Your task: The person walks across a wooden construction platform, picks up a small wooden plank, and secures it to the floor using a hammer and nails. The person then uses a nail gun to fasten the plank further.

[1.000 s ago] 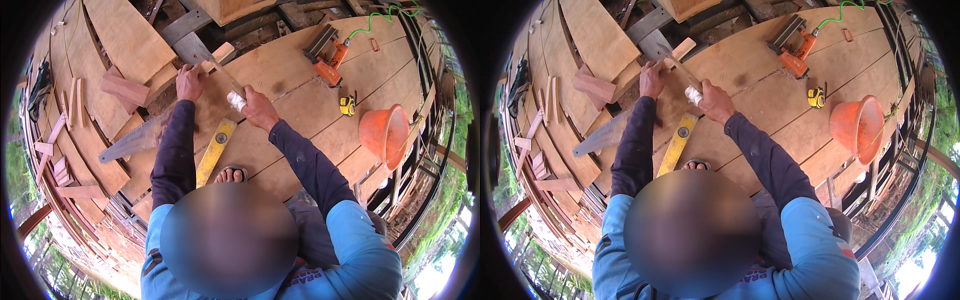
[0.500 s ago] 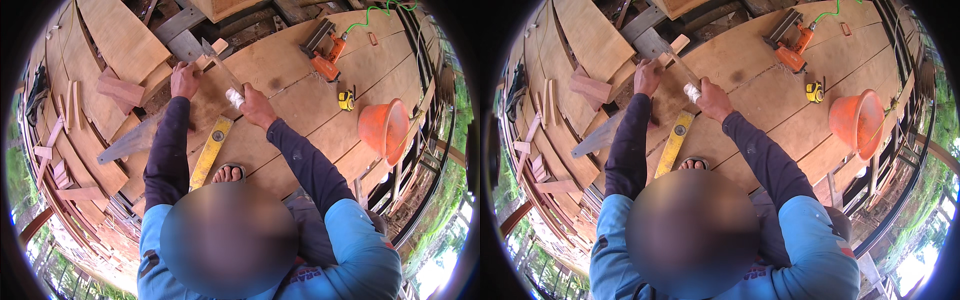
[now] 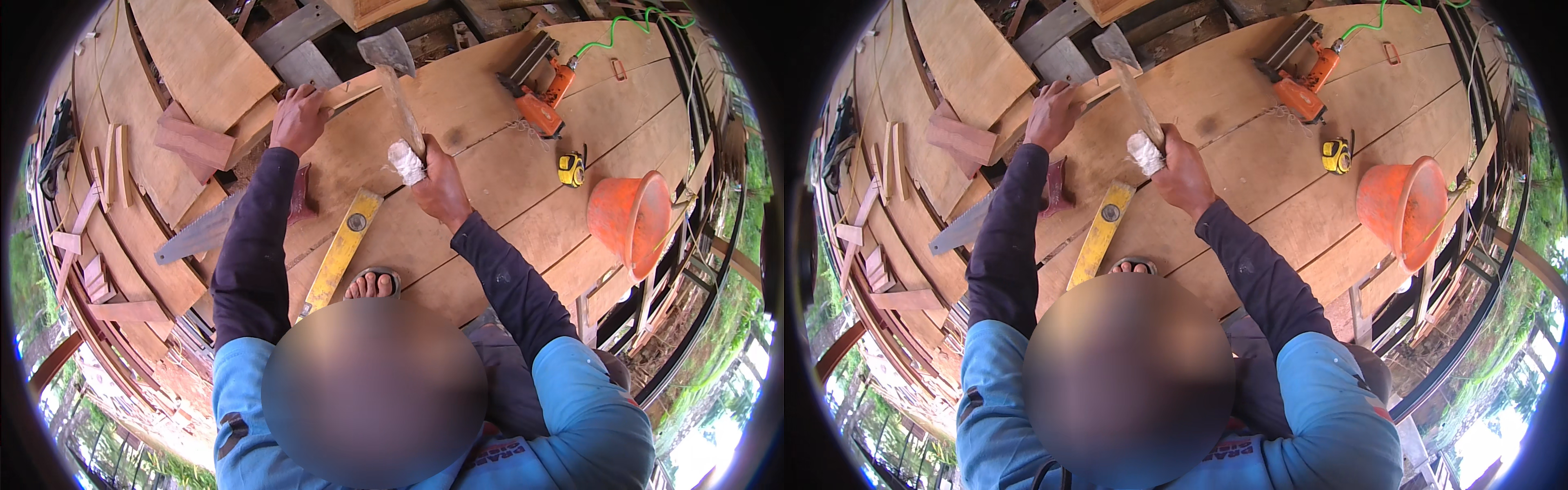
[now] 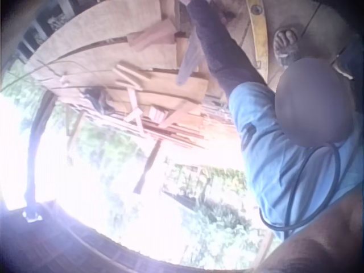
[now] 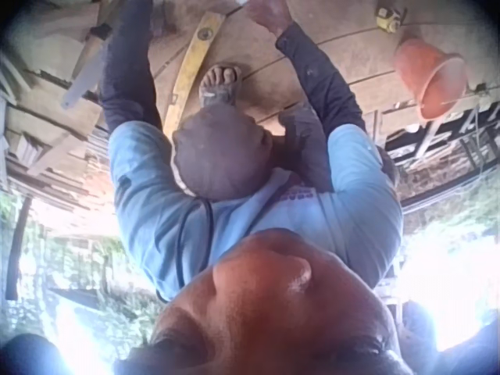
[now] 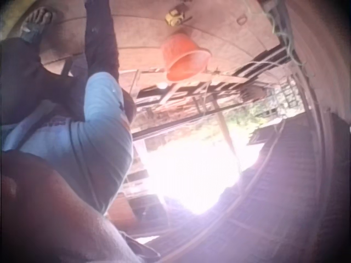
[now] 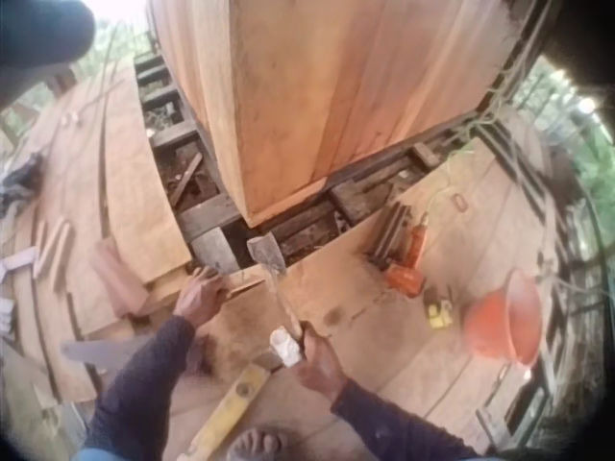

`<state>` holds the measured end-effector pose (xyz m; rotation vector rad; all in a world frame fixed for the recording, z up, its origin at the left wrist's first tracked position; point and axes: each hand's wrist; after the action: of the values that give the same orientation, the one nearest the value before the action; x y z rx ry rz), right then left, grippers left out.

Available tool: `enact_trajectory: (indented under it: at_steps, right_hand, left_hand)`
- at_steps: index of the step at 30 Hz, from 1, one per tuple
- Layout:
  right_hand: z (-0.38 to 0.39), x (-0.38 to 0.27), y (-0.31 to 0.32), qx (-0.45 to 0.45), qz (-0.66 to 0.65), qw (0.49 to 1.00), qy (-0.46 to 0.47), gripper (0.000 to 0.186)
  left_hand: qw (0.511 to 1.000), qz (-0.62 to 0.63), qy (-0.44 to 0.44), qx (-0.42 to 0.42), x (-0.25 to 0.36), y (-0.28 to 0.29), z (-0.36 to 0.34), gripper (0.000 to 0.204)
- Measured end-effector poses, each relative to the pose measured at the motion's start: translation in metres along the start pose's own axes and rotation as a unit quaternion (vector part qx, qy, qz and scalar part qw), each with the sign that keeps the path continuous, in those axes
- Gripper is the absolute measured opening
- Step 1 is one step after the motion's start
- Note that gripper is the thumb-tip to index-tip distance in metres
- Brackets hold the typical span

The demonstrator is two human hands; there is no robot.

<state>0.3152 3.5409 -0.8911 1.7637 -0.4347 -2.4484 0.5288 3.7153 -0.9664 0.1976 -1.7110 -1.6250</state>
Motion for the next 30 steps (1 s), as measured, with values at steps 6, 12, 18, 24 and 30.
enact_trajectory:
  at_steps: [6, 12, 18, 24, 30]
  right_hand:
    - [0.002, 0.008, -0.002, 0.002, 0.035, 0.998, -0.042, 0.044]
    - [-0.003, -0.009, -0.009, 0.022, 0.03, 0.999, 0.037, 0.04]
    - [-0.003, 0.018, -0.01, -0.007, 0.112, 0.994, 0.004, 0.041]
    - [-0.001, 0.021, -0.012, -0.028, 0.09, 0.995, -0.025, 0.041]
    - [-0.016, 0.017, -0.009, -0.059, 0.131, 0.99, 0.007, 0.039]
  left_hand:
    - [0.999, -0.022, 0.031, 0.036, 0.006, -0.016, -0.002, 0.036]
    - [0.997, 0.014, 0.067, 0.032, 0.01, -0.026, -0.004, 0.04]
    - [0.997, 0.03, 0.059, 0.048, 0.009, -0.018, 0.002, 0.039]
    - [0.996, 0.015, 0.085, 0.016, 0.013, -0.013, 0.016, 0.039]
    - [0.993, 0.028, 0.116, 0.021, 0.0, -0.01, 0.034, 0.038]
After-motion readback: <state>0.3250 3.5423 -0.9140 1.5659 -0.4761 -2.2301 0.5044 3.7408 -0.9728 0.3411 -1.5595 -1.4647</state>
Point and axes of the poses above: each hand's wrist, its own z-axis away from the middle knuckle, its own y-axis out of the back of the hand, x = y × z, and after that the axes turned 12 degrees about -x, right-handed
